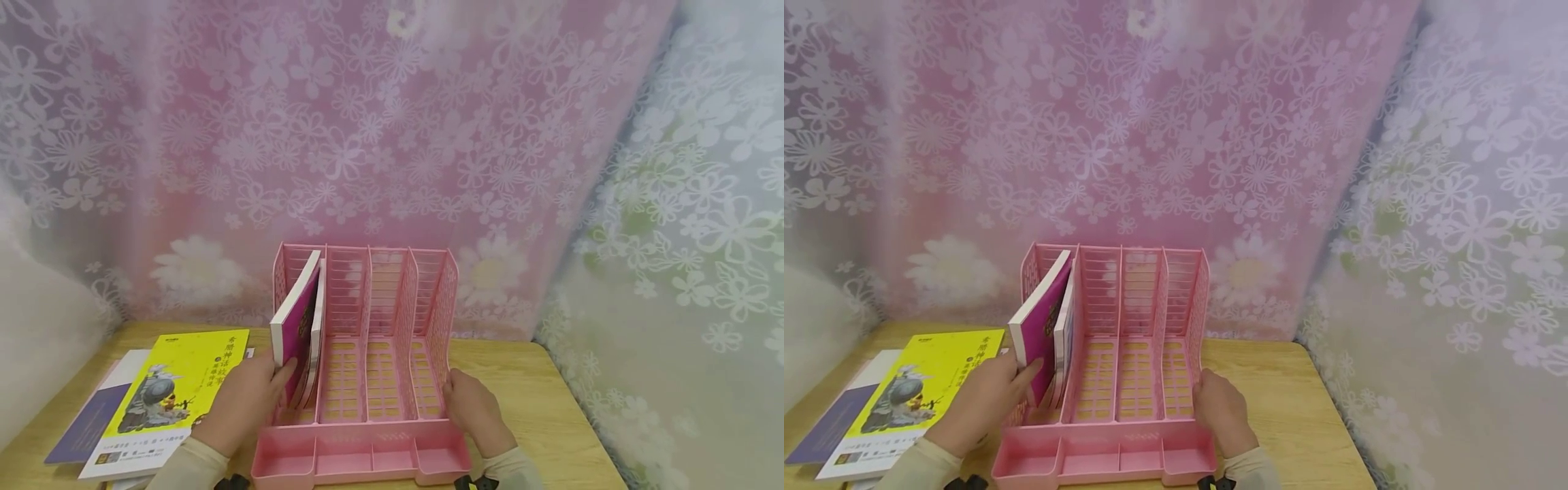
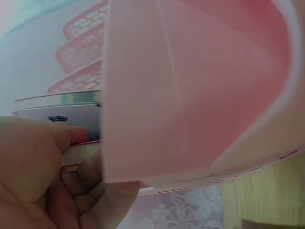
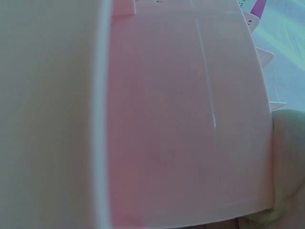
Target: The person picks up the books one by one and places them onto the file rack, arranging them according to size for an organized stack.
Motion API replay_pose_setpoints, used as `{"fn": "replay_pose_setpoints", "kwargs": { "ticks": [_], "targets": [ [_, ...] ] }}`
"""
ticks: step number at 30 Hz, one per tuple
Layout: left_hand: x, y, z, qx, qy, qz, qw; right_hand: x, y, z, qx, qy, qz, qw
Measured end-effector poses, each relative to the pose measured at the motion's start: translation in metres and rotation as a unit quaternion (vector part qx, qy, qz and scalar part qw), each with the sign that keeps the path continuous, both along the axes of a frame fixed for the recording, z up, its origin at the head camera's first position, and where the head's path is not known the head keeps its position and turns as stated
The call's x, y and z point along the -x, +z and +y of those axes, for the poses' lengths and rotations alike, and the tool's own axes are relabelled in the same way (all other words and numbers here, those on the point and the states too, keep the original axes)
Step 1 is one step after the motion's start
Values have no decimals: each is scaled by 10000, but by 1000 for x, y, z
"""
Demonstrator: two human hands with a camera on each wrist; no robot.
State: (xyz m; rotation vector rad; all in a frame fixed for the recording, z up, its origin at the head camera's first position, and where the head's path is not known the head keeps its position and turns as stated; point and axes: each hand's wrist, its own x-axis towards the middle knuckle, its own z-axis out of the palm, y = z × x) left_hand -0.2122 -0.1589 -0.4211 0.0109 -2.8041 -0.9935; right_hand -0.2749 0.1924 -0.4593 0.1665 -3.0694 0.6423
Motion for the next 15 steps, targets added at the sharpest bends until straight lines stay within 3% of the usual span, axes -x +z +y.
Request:
{"fn": "replay_pose_setpoints", "kwargs": {
  "ticks": [7, 15],
  "targets": [
    [12, -12, 2, 256, 14, -74, 9996, 1, -2, -1, -24, -9, 73, 10000],
    [14, -12, 5, 294, 20, -378, 9989, 0, -1, -1, 3, -27, 51, 10000]
  ]
}}
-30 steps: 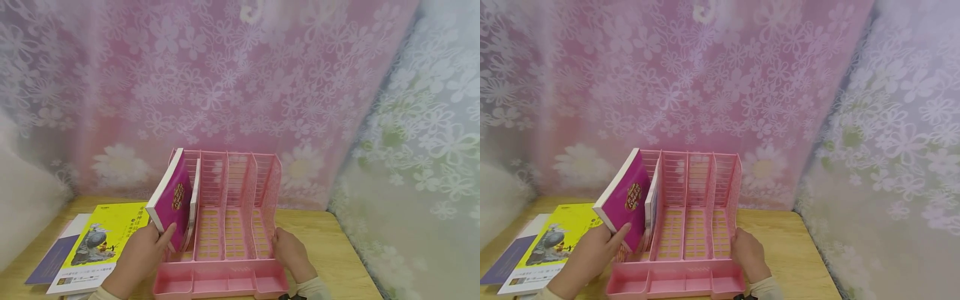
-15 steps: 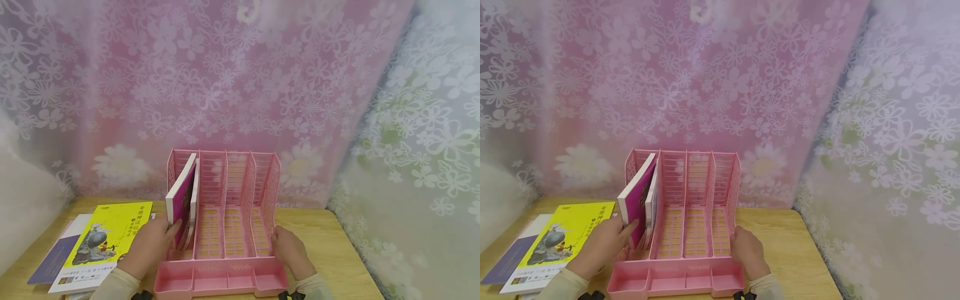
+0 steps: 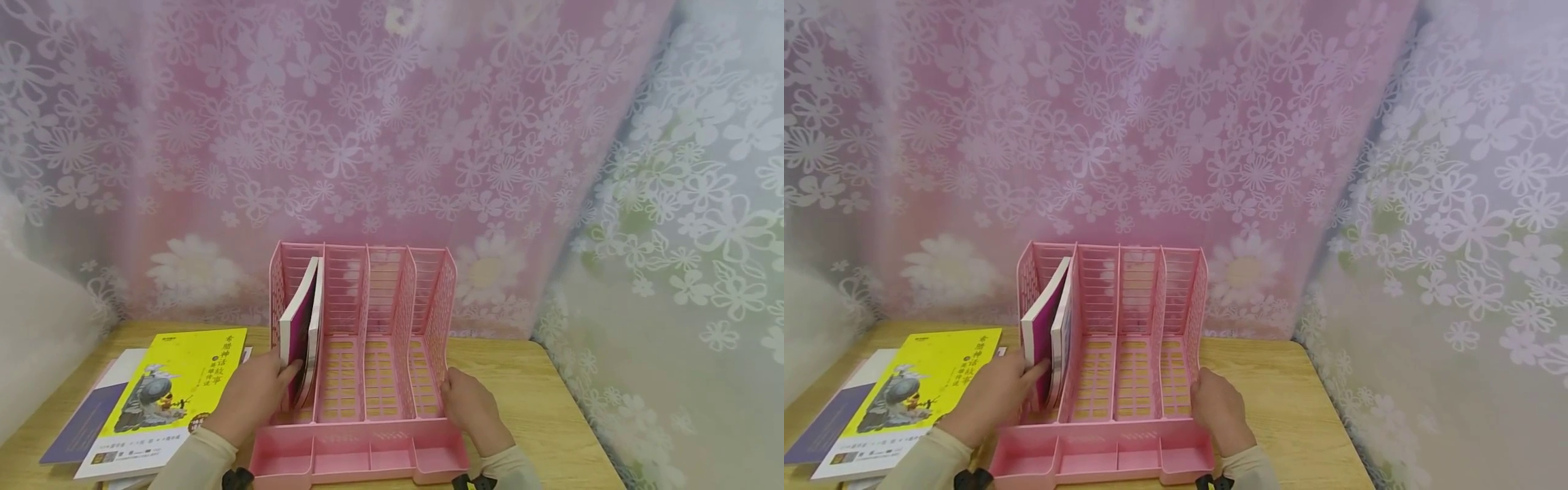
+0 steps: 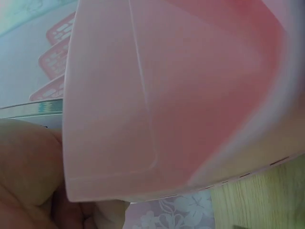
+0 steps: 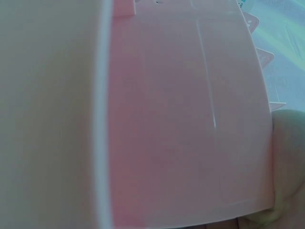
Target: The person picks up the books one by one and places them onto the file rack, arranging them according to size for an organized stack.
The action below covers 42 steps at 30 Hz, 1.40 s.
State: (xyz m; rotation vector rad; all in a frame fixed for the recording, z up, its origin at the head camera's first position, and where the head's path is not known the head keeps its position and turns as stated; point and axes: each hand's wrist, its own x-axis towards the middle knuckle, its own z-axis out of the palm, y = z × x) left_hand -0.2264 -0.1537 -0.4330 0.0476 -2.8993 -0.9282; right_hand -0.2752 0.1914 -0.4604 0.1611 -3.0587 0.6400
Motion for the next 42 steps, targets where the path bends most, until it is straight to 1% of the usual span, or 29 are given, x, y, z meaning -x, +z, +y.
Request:
{"fn": "replay_pose_setpoints", "kwargs": {
  "ticks": [5, 8, 12, 15, 17, 18, 20, 24, 26, 28, 31, 34, 41, 42],
  "targets": [
    [1, 0, 1, -29, -137, -231, 9996, 0, 0, 1, -8, -37, -23, 10000],
    [1, -1, 1, 130, -255, -340, 9990, 0, -1, 1, -17, -33, -31, 10000],
    [2, -4, 0, 338, -435, -368, 9978, 1, -2, 2, -29, -27, -18, 10000],
    [1, -4, -2, 338, -559, -352, 9972, 1, -2, 3, -22, -21, 6, 10000],
    [0, -3, -4, 341, -657, -358, 9966, 1, -2, 2, -13, 5, 52, 10000],
    [-1, -1, -5, 386, -680, -310, 9965, 1, -2, 2, 7, 11, 54, 10000],
    [-2, 3, -8, 502, -677, -104, 9964, 0, -2, 1, 68, 32, 11, 10000],
    [-8, 14, -15, 627, -503, 676, 9945, -1, -3, 0, 75, 56, -15, 10000],
    [-11, 20, -18, 644, -456, 1060, 9912, -1, -3, 0, 38, 76, 42, 10000],
    [-13, 24, -19, 676, -458, 1331, 9877, -2, -3, -1, 5, 65, 79, 9999],
    [-13, 27, -18, 695, -452, 1485, 9854, -1, -3, 0, -13, 35, 62, 10000],
    [-12, 26, -14, 637, -450, 1499, 9856, -1, -4, 0, -24, 18, 36, 10000],
    [-7, 25, -9, 678, -450, 1817, 9800, 1, -4, 1, 20, 54, 142, 9999],
    [-6, 25, -9, 667, -444, 1816, 9801, 1, -4, 1, 25, 53, 142, 9999]
  ]
}}
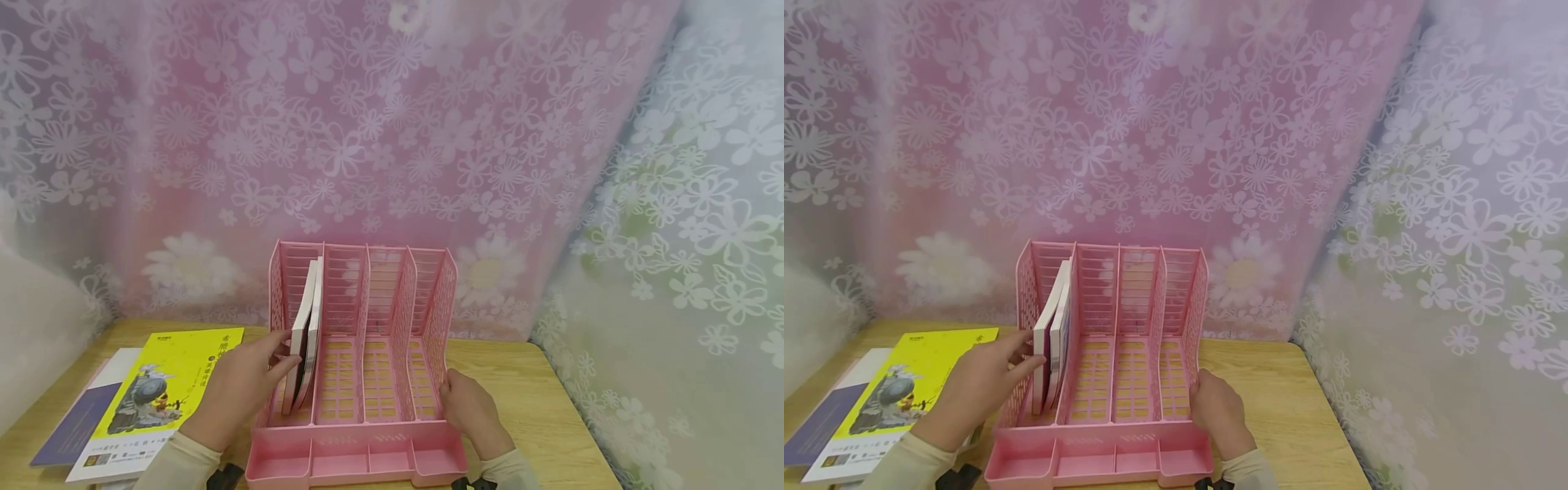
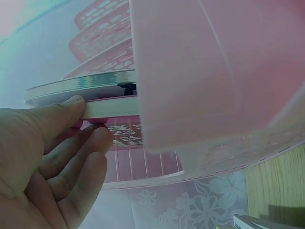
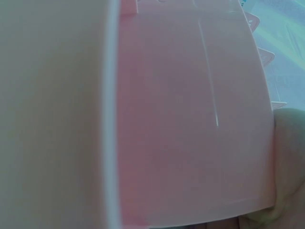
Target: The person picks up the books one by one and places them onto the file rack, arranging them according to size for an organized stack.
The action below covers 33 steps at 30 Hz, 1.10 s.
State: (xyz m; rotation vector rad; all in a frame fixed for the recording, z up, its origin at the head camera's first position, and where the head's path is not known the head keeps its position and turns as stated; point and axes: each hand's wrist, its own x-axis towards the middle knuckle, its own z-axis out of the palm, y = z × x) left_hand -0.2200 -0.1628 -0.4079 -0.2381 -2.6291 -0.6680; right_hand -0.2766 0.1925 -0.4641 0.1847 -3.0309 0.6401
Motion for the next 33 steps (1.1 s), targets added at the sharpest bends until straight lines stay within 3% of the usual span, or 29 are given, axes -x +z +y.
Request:
{"fn": "replay_pose_setpoints", "kwargs": {
  "ticks": [10, 21, 28, 33],
  "targets": [
    [-1, 3, 0, -37, 46, -189, 9998, 0, 1, 0, -40, -17, -20, 10000],
    [6, 3, 2, -210, 201, -551, 9981, 0, 1, 0, -32, -29, 13, 10000],
    [6, 1, 1, -272, 82, -652, 9975, 0, 1, 0, -66, -40, -18, 10000],
    [4, -2, 1, -273, -29, -538, 9982, -1, 2, -1, -74, -42, -21, 10000]
  ]
}}
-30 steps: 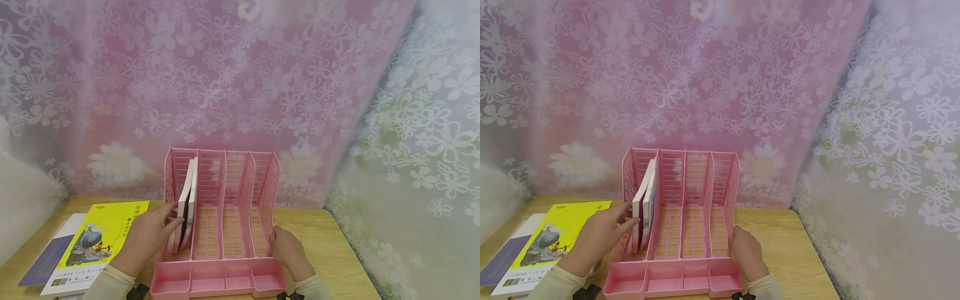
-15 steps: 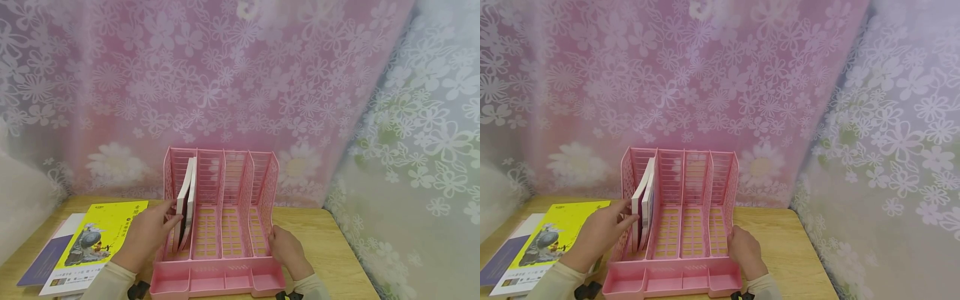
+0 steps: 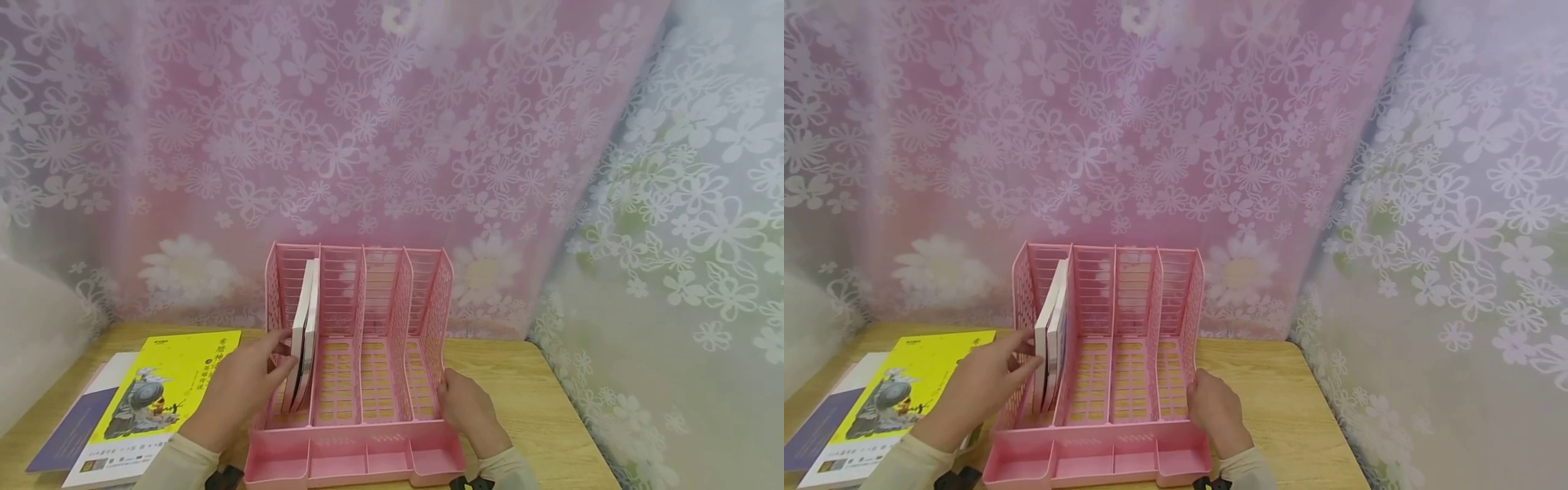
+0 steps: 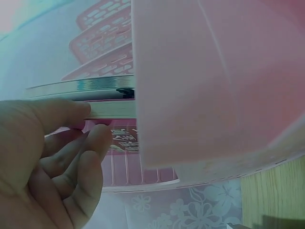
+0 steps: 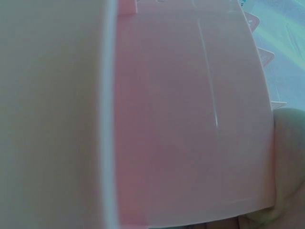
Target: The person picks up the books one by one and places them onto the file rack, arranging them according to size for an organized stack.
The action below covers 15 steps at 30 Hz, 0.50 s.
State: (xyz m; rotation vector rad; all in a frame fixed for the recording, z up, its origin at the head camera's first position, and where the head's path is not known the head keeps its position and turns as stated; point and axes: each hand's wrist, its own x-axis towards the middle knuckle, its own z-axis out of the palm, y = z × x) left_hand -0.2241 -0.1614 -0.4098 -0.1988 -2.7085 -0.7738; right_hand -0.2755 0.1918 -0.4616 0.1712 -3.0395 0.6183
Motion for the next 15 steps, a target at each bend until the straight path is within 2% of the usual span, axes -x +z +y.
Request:
{"fn": "replay_pose_setpoints", "kwargs": {
  "ticks": [8, 15],
  "targets": [
    [-3, -3, 4, -118, -239, -135, 9996, -2, 1, 0, 3, -19, -21, 10000],
    [-9, -3, 0, -338, -98, -244, 9991, 0, -1, 0, 21, -40, -48, 10000]
  ]
}}
